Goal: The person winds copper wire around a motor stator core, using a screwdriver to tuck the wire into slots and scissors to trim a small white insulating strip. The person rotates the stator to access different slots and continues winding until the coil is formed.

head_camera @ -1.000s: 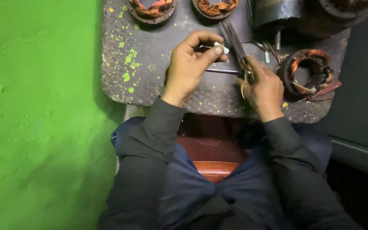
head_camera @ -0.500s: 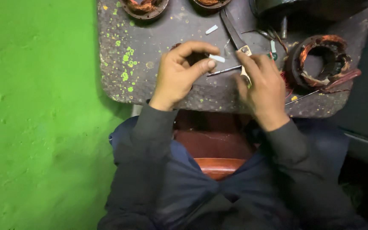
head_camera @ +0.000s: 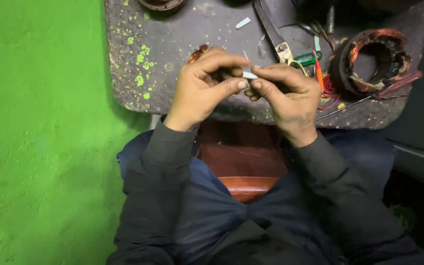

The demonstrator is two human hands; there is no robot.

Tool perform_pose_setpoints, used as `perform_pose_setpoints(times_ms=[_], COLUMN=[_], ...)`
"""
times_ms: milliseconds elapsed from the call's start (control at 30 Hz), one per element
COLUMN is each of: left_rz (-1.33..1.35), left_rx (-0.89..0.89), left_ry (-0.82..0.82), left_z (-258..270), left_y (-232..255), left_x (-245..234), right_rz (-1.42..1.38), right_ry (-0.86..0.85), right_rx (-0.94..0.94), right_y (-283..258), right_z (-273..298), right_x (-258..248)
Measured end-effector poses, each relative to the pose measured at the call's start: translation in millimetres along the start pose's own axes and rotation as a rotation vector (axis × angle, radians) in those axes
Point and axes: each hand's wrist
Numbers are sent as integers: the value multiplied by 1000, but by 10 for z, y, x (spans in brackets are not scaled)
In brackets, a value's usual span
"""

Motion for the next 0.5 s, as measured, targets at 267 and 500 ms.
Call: perform_pose_setpoints(times_ms=[267,500], left_rz=[-506,-782], left_rx=[185,155], left_ry=[324,251], left_z=[111,58], left_y=[30,-63], left_x=[-55,-139], right_rz=[-581,-595], right_ry=[112,112], right_rx=[311,353], right_y=[322,388], right_z=[-29,-40], right_x=[-169,-192])
Point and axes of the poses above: each hand's wrist, its own z-axis away from the middle knuckle, its own x-axis out of the palm, y = z × x, and after that the axes turned 1 degree about -z, right-handed
